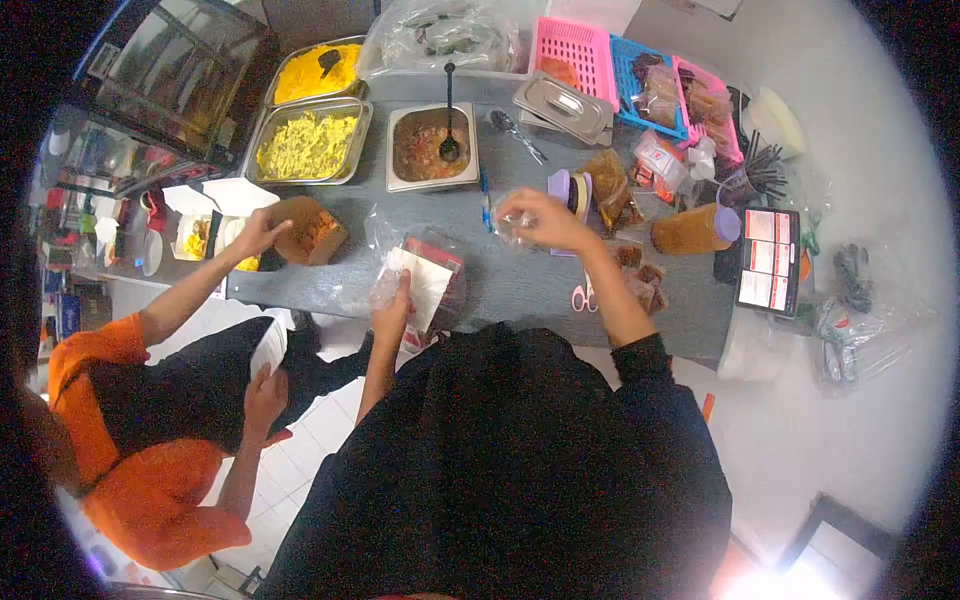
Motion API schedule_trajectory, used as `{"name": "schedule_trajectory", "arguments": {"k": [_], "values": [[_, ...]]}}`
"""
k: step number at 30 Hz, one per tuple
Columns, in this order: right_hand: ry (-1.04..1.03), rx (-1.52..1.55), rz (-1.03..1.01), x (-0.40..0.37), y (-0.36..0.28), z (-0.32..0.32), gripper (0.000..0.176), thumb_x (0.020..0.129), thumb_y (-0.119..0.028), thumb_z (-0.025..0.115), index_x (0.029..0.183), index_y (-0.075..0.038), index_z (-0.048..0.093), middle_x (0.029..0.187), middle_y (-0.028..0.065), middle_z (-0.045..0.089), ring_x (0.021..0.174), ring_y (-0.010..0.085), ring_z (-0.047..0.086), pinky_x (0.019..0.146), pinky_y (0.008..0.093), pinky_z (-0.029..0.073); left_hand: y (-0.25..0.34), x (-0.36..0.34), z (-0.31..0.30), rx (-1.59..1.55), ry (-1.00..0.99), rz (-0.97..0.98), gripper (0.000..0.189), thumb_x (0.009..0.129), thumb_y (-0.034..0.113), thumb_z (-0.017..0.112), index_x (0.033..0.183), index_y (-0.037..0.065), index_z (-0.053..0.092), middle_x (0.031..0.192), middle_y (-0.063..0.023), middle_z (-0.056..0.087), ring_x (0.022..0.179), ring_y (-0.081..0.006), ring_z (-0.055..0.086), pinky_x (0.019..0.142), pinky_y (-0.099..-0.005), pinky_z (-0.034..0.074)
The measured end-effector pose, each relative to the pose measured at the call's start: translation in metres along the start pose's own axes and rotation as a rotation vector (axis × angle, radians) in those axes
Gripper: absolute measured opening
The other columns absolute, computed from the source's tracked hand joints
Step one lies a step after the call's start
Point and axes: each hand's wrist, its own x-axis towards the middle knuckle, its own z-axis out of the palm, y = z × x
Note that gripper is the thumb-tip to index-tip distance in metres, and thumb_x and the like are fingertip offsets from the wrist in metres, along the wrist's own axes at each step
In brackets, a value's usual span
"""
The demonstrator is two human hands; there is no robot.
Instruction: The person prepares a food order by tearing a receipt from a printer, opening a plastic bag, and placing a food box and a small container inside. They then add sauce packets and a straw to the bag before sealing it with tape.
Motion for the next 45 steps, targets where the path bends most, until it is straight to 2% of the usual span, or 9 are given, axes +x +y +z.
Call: {"name": "schedule_trajectory", "arguments": {"k": [4,7,16,28,30,32,34,37,45], "values": [[-0.171,-0.576,-0.147,-0.008,0.013,0.005,0.027,0.063,-0.009,0.065,0.090,-0.014,0.064,0.091,0.0069,0.054,0.096,0.0281,0.051,0.087,0.0424,0.039,0.001,-0.001,0.000,0.030,-0.016,-0.008,0.036,0.087,0.037,0.057,0.077,0.003,0.058,0.053,-0.0021,0.050,0.047,-0.0119,0.048,0.046,-0.0277,0.037],[-0.256,-0.636,-0.117,-0.004,0.002,0.000,0.016,0.067,-0.006,0.063,0.083,-0.009,0.060,0.088,0.0066,0.050,0.097,0.0247,0.048,0.085,0.0379,0.036,0.002,-0.002,-0.004,0.071,-0.054,-0.039,0.041,0.086,0.040,0.056,0.090,0.000,0.061,0.055,-0.0028,0.052,0.050,-0.0122,0.050,0.049,-0.0285,0.039],[-0.104,-0.030,0.099,0.003,0.003,-0.004,0.011,0.076,-0.008,0.063,0.083,-0.002,0.058,0.077,0.0068,0.062,0.077,0.0175,0.060,0.073,0.0307,0.046,0.002,-0.001,-0.004,0.076,-0.052,0.043,0.041,0.086,0.039,0.056,0.077,0.000,0.059,0.050,-0.0024,0.051,0.048,-0.0132,0.050,0.048,-0.0297,0.039],[-0.076,-0.117,0.226,0.002,0.011,0.000,0.015,0.078,-0.012,0.067,0.084,-0.001,0.059,0.076,0.0033,0.061,0.077,0.0089,0.055,0.071,0.0242,0.043,0.003,0.001,-0.012,0.308,-0.176,-0.111,0.061,0.085,0.057,0.042,0.067,0.003,0.060,0.067,-0.0104,0.061,0.065,-0.0245,0.059,0.069,-0.0382,0.043],[0.041,0.058,0.150,0.001,0.003,0.004,0.015,0.078,-0.013,0.067,0.083,-0.002,0.058,0.075,0.0025,0.060,0.077,0.0089,0.055,0.071,0.0242,0.043,-0.002,0.004,0.002,0.494,0.176,0.386,0.049,0.086,0.048,0.046,0.073,0.002,0.060,0.077,-0.0123,0.062,0.069,-0.0280,0.059,0.071,-0.0402,0.044],[0.103,0.049,0.093,0.000,0.000,0.004,0.017,0.079,-0.014,0.067,0.086,-0.002,0.057,0.075,0.0019,0.059,0.076,0.0095,0.056,0.072,0.0246,0.043,-0.007,0.009,0.002,0.685,0.189,0.634,0.037,0.084,0.037,0.051,0.080,0.002,0.059,0.085,-0.0142,0.061,0.075,-0.0316,0.059,0.072,-0.0420,0.045],[0.106,-0.146,0.057,0.001,0.004,-0.003,0.020,0.079,-0.014,0.066,0.093,-0.003,0.057,0.077,0.0012,0.059,0.076,0.0106,0.056,0.072,0.0252,0.043,0.009,0.008,-0.016,0.890,-0.148,0.618,0.026,0.080,0.026,0.055,0.088,0.001,0.057,0.092,-0.0160,0.060,0.081,-0.0354,0.058,0.074,-0.0436,0.046],[0.045,-0.132,0.145,-0.001,-0.013,-0.011,0.023,0.077,-0.009,0.065,0.098,-0.004,0.059,0.089,0.0061,0.062,0.082,0.0165,0.059,0.076,0.0285,0.044,0.020,0.009,-0.022,0.738,-0.097,0.912,0.029,0.087,0.029,0.051,0.080,0.001,0.054,0.076,-0.0179,0.058,0.072,-0.0375,0.057,0.063,-0.0460,0.047],[-0.106,-0.066,0.079,-0.014,0.007,-0.010,0.031,0.073,-0.005,0.061,0.104,-0.007,0.062,0.102,0.0081,0.057,0.098,0.0206,0.052,0.085,0.0325,0.041,0.022,0.016,-0.027,0.733,-0.250,0.605,0.040,0.085,0.035,0.054,0.102,-0.001,0.059,0.102,-0.0218,0.060,0.094,-0.0368,0.056,0.084,-0.0433,0.044]]}}
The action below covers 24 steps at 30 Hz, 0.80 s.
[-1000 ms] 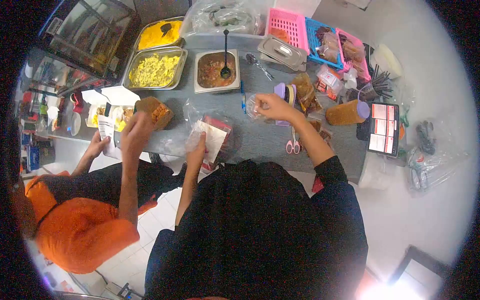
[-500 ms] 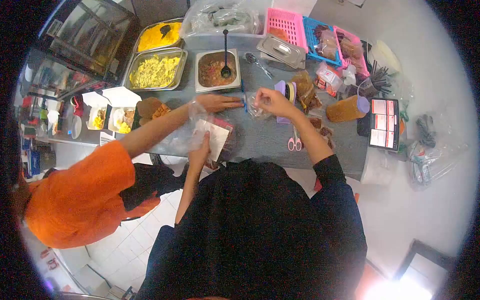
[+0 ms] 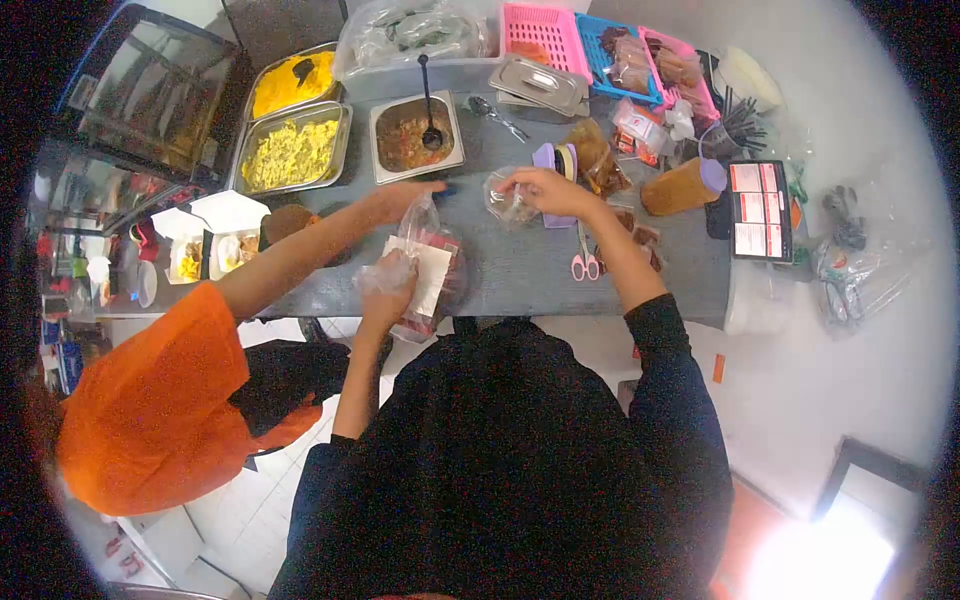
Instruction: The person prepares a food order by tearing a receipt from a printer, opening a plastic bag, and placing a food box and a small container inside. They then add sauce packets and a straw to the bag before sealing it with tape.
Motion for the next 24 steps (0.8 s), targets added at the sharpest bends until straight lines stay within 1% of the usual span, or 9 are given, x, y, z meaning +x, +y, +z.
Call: {"name": "schedule_trajectory", "arguments": {"k": [1,4,7,10,13,19,21,22,24], "values": [[-0.011,-0.027,-0.007,0.000,0.003,0.000,0.031,0.073,-0.006,0.062,0.104,-0.008,0.062,0.103,0.0080,0.056,0.097,0.0221,0.052,0.086,0.0333,0.041,0.010,0.000,-0.007,-0.009,-0.072,-0.081,0.042,0.084,0.036,0.054,0.105,-0.001,0.059,0.106,-0.0222,0.059,0.097,-0.0367,0.055,0.086,-0.0434,0.042],[-0.098,-0.245,-0.045,0.002,0.003,0.005,0.028,0.071,-0.010,0.065,0.099,-0.009,0.064,0.100,0.0084,0.056,0.097,0.0246,0.052,0.088,0.0346,0.040,-0.014,-0.006,0.027,0.087,0.269,0.167,0.023,0.078,0.026,0.058,0.087,0.006,0.052,0.080,-0.0182,0.058,0.077,-0.0375,0.057,0.067,-0.0473,0.045],[-0.053,-0.420,-0.137,0.000,-0.004,0.011,0.025,0.070,-0.013,0.068,0.094,-0.010,0.065,0.095,0.0080,0.055,0.096,0.0244,0.051,0.088,0.0354,0.039,-0.016,-0.009,0.032,0.066,0.311,0.105,0.022,0.079,0.026,0.058,0.087,0.006,0.052,0.080,-0.0177,0.058,0.077,-0.0377,0.057,0.067,-0.0468,0.045],[-0.045,-0.500,-0.110,0.000,-0.003,0.019,0.024,0.069,-0.015,0.070,0.091,-0.010,0.063,0.091,0.0073,0.053,0.096,0.0244,0.050,0.086,0.0352,0.038,-0.013,-0.011,0.030,0.011,0.306,0.105,0.023,0.077,0.025,0.059,0.087,0.006,0.052,0.081,-0.0173,0.057,0.078,-0.0371,0.056,0.068,-0.0464,0.045],[-0.011,-0.444,-0.039,0.000,-0.019,0.022,0.023,0.067,-0.015,0.070,0.087,-0.010,0.061,0.092,0.0064,0.052,0.095,0.0256,0.049,0.084,0.0358,0.039,-0.012,-0.015,0.026,-0.083,0.322,0.125,0.023,0.075,0.023,0.060,0.088,0.005,0.051,0.082,-0.0170,0.057,0.080,-0.0365,0.056,0.069,-0.0464,0.044],[0.141,-0.719,-0.207,-0.010,-0.013,0.037,0.027,0.065,-0.015,0.072,0.088,-0.008,0.060,0.086,0.0067,0.053,0.091,0.0274,0.050,0.081,0.0378,0.041,-0.025,-0.011,0.032,-0.030,0.169,0.115,0.023,0.073,0.020,0.061,0.088,0.005,0.051,0.081,-0.0163,0.057,0.079,-0.0364,0.055,0.068,-0.0462,0.044],[0.181,-0.731,-0.248,-0.007,0.003,0.040,0.026,0.065,-0.014,0.071,0.088,-0.008,0.060,0.081,0.0066,0.055,0.088,0.0284,0.051,0.080,0.0382,0.041,-0.021,-0.011,0.030,-0.035,0.207,0.136,0.021,0.079,0.023,0.058,0.084,0.004,0.050,0.077,-0.0188,0.056,0.076,-0.0380,0.055,0.066,-0.0471,0.043],[0.202,-0.735,-0.268,-0.006,0.012,0.042,0.026,0.066,-0.014,0.070,0.088,-0.008,0.060,0.078,0.0066,0.056,0.086,0.0289,0.052,0.080,0.0385,0.042,-0.019,-0.011,0.029,-0.036,0.225,0.145,0.022,0.081,0.024,0.056,0.082,0.003,0.050,0.074,-0.0200,0.055,0.075,-0.0388,0.055,0.065,-0.0476,0.042],[0.316,-0.501,-0.197,-0.004,0.017,0.046,0.023,0.068,-0.014,0.070,0.088,-0.007,0.060,0.076,0.0069,0.059,0.082,0.0250,0.056,0.076,0.0356,0.044,-0.015,-0.013,0.025,-0.028,0.237,0.161,0.022,0.081,0.025,0.056,0.083,0.003,0.050,0.074,-0.0198,0.055,0.074,-0.0390,0.054,0.065,-0.0477,0.042]]}}
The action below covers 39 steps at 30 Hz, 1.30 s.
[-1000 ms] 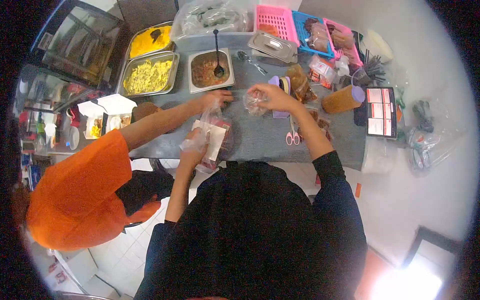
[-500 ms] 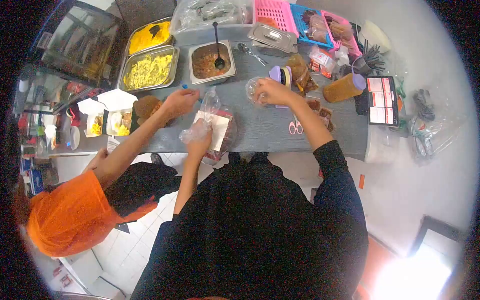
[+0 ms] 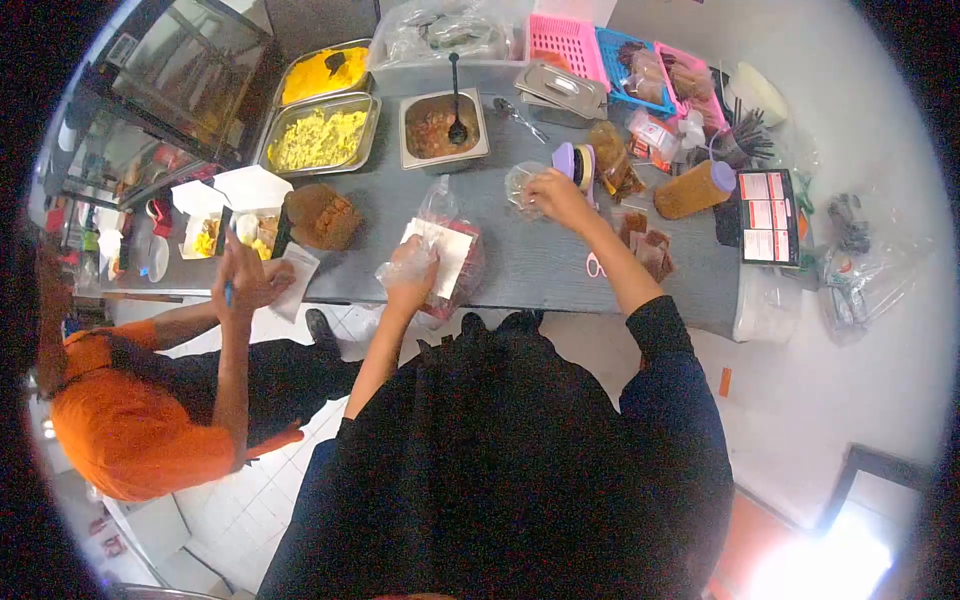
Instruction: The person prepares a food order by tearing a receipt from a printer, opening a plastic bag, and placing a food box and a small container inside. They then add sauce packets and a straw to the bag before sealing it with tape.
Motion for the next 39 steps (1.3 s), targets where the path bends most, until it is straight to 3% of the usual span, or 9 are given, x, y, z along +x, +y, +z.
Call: {"name": "schedule_trajectory", "arguments": {"k": [6,22,25,28,29,32,35,38,39], "values": [[0.195,0.453,0.543,-0.001,-0.008,0.010,0.016,0.076,-0.015,0.070,0.082,-0.003,0.061,0.078,0.0038,0.064,0.077,0.0107,0.059,0.070,0.0250,0.045,-0.002,-0.003,0.004,0.013,0.000,-0.011,0.023,0.081,0.025,0.056,0.083,0.003,0.050,0.078,-0.0195,0.055,0.078,-0.0383,0.054,0.069,-0.0471,0.042],[0.294,0.631,0.503,0.001,-0.005,0.029,0.013,0.077,-0.013,0.069,0.085,-0.004,0.064,0.083,0.0002,0.062,0.078,0.0077,0.055,0.071,0.0225,0.045,0.001,-0.003,0.008,0.061,0.041,-0.075,0.034,0.071,0.022,0.063,0.099,0.006,0.054,0.088,-0.0147,0.056,0.081,-0.0331,0.056,0.072,-0.0424,0.046],[0.215,0.714,0.572,0.000,-0.015,0.013,0.014,0.079,-0.015,0.068,0.087,-0.005,0.064,0.085,-0.0011,0.061,0.078,0.0072,0.055,0.071,0.0222,0.044,-0.001,0.002,0.008,-0.268,0.205,0.259,0.042,0.069,0.021,0.063,0.107,0.006,0.054,0.096,-0.0149,0.055,0.086,-0.0321,0.055,0.079,-0.0380,0.045],[0.154,0.799,0.572,-0.001,-0.034,0.001,0.011,0.082,-0.012,0.064,0.090,-0.004,0.061,0.088,-0.0009,0.061,0.082,0.0085,0.056,0.075,0.0232,0.045,0.037,0.009,-0.013,-0.711,-0.156,0.142,0.044,0.066,0.020,0.063,0.107,0.005,0.055,0.101,-0.0155,0.055,0.092,-0.0307,0.054,0.082,-0.0349,0.043],[0.129,0.831,0.573,-0.002,-0.035,0.003,0.012,0.082,-0.012,0.064,0.090,-0.004,0.061,0.088,-0.0008,0.061,0.082,0.0084,0.056,0.075,0.0233,0.045,0.032,0.012,-0.011,-0.477,-0.277,0.181,0.038,0.078,0.027,0.060,0.107,0.004,0.054,0.101,-0.0151,0.059,0.093,-0.0280,0.057,0.082,-0.0351,0.043],[0.078,0.909,0.555,-0.001,-0.041,0.009,0.013,0.083,-0.015,0.064,0.091,-0.005,0.061,0.088,-0.0011,0.061,0.082,0.0082,0.056,0.075,0.0235,0.045,0.031,0.023,0.000,-0.442,-0.590,-0.248,0.031,0.082,0.027,0.059,0.102,0.003,0.058,0.092,-0.0143,0.063,0.085,-0.0275,0.060,0.078,-0.0349,0.044],[0.069,0.947,0.525,0.002,-0.052,0.014,0.016,0.083,-0.017,0.065,0.092,-0.005,0.061,0.087,-0.0020,0.061,0.080,0.0079,0.056,0.072,0.0238,0.045,0.034,0.037,0.017,-0.447,-0.309,-0.226,0.029,0.083,0.028,0.061,0.095,0.001,0.061,0.077,-0.0147,0.063,0.074,-0.0285,0.061,0.070,-0.0367,0.045],[0.062,0.948,0.502,0.007,-0.060,0.025,0.014,0.083,-0.015,0.064,0.091,-0.004,0.061,0.086,-0.0015,0.061,0.078,0.0076,0.056,0.070,0.0237,0.046,0.047,0.047,0.033,-0.447,0.140,0.070,0.026,0.083,0.025,0.064,0.090,0.000,0.063,0.071,-0.0110,0.063,0.064,-0.0222,0.060,0.060,-0.0341,0.046],[0.060,0.958,0.478,0.008,-0.064,0.030,0.014,0.083,-0.015,0.064,0.091,-0.004,0.061,0.085,-0.0014,0.061,0.076,0.0073,0.056,0.070,0.0234,0.046,0.051,0.048,0.031,-0.540,0.042,-0.063,0.026,0.082,0.025,0.064,0.092,0.001,0.063,0.072,-0.0093,0.063,0.063,-0.0190,0.059,0.057,-0.0320,0.045]]}}
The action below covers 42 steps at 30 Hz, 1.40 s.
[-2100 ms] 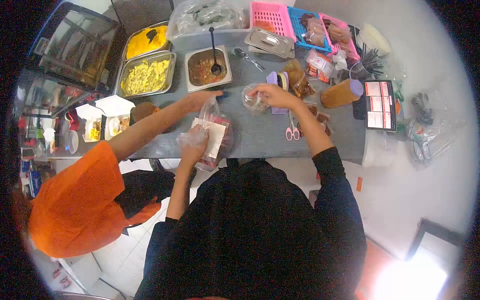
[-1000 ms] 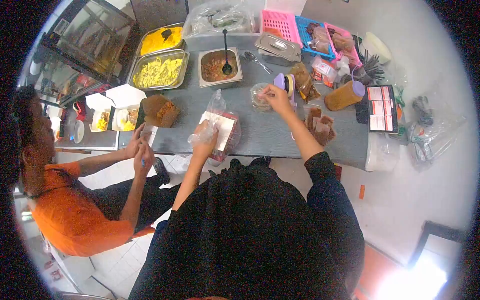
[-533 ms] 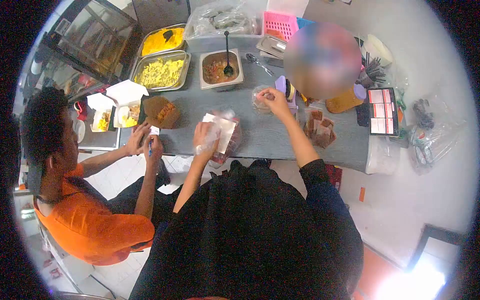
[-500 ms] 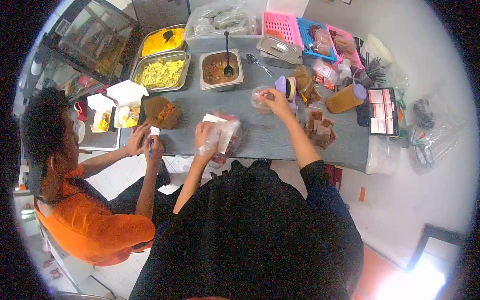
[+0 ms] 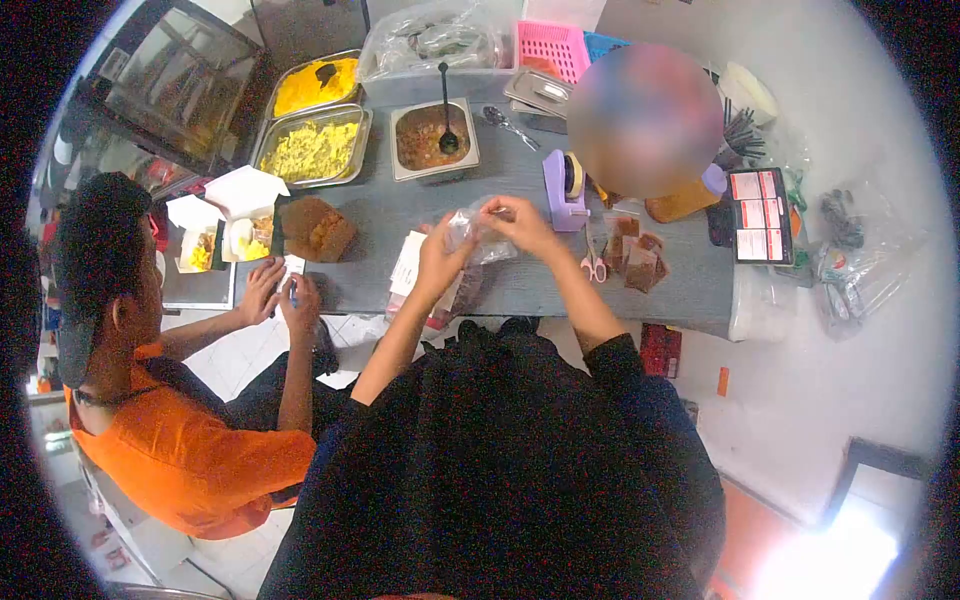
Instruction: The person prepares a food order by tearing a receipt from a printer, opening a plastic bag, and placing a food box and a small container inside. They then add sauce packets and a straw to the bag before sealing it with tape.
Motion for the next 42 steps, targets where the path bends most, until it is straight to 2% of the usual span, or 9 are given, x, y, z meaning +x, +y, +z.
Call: {"name": "schedule_trajectory", "arguments": {"k": [2,5,12,20,24,29,35,38,42], "values": [[0.017,0.024,-0.006,-0.001,0.001,0.010,0.012,0.083,-0.013,0.063,0.090,-0.003,0.061,0.083,-0.0014,0.060,0.073,0.0058,0.056,0.067,0.0217,0.046,0.009,-0.001,-0.004,-0.167,-0.124,-0.314,0.027,0.082,0.025,0.065,0.094,0.001,0.063,0.073,-0.0059,0.063,0.060,-0.0126,0.057,0.052,-0.0278,0.044],[0.062,-0.013,-0.020,-0.001,0.006,0.014,0.011,0.084,-0.012,0.062,0.089,-0.003,0.061,0.083,-0.0017,0.059,0.073,0.0053,0.055,0.066,0.0219,0.046,-0.005,0.000,-0.009,-0.347,-0.162,-0.411,0.025,0.082,0.023,0.065,0.097,0.004,0.064,0.076,-0.0011,0.062,0.060,-0.0058,0.054,0.047,-0.0213,0.041],[0.116,-0.045,-0.068,-0.004,0.010,0.021,0.012,0.085,-0.015,0.061,0.089,-0.004,0.058,0.080,-0.0023,0.058,0.069,0.0051,0.054,0.061,0.0213,0.045,-0.013,0.001,-0.003,-0.435,-0.111,-0.402,0.023,0.084,0.024,0.063,0.093,0.003,0.063,0.074,-0.0020,0.061,0.055,-0.0074,0.052,0.044,-0.0218,0.043],[0.278,-0.037,-0.079,-0.005,0.021,0.035,0.014,0.085,-0.017,0.061,0.089,-0.003,0.059,0.078,-0.0015,0.058,0.069,0.0052,0.053,0.060,0.0209,0.044,0.002,0.001,-0.007,-0.435,-0.055,-0.375,0.022,0.083,0.025,0.063,0.099,0.009,0.062,0.080,0.0002,0.060,0.062,-0.0065,0.053,0.049,-0.0201,0.041],[0.171,-0.154,-0.042,-0.011,0.018,0.036,0.015,0.085,-0.017,0.061,0.090,-0.003,0.059,0.079,-0.0015,0.059,0.069,0.0063,0.052,0.062,0.0234,0.044,-0.008,0.002,-0.011,-0.420,-0.159,-0.381,0.021,0.083,0.025,0.063,0.097,0.009,0.063,0.078,0.0004,0.061,0.063,-0.0057,0.052,0.050,-0.0194,0.040],[0.074,-0.166,-0.042,-0.012,0.009,0.036,0.016,0.085,-0.017,0.062,0.091,-0.003,0.059,0.079,0.0003,0.060,0.070,0.0075,0.052,0.064,0.0258,0.044,-0.014,0.003,-0.011,-0.476,-0.163,-0.424,0.023,0.084,0.026,0.063,0.093,0.005,0.063,0.075,0.0005,0.061,0.060,-0.0050,0.052,0.048,-0.0198,0.039],[0.121,-0.379,-0.040,-0.015,-0.011,0.040,0.017,0.082,-0.016,0.064,0.091,-0.002,0.058,0.079,0.0061,0.062,0.069,0.0117,0.057,0.063,0.0280,0.047,-0.017,0.004,-0.007,-0.445,-0.110,-0.458,0.023,0.084,0.028,0.063,0.087,0.005,0.060,0.070,0.0012,0.059,0.053,-0.0045,0.050,0.044,-0.0188,0.038],[0.131,-0.312,-0.152,-0.012,0.006,0.042,0.017,0.080,-0.013,0.065,0.090,-0.002,0.059,0.080,0.0059,0.063,0.070,0.0117,0.059,0.063,0.0268,0.048,-0.018,0.007,-0.009,-0.448,-0.124,-0.462,0.022,0.084,0.027,0.063,0.089,0.005,0.061,0.071,0.0007,0.060,0.056,-0.0047,0.051,0.045,-0.0187,0.039],[0.238,-0.142,-0.088,-0.009,0.016,0.038,0.014,0.080,-0.011,0.066,0.089,-0.002,0.060,0.081,0.0033,0.063,0.074,0.0099,0.060,0.065,0.0252,0.048,-0.015,0.008,-0.016,-0.565,-0.162,-0.442,0.023,0.084,0.024,0.063,0.096,0.005,0.063,0.078,-0.0013,0.063,0.064,-0.0056,0.054,0.050,-0.0190,0.041]]}}
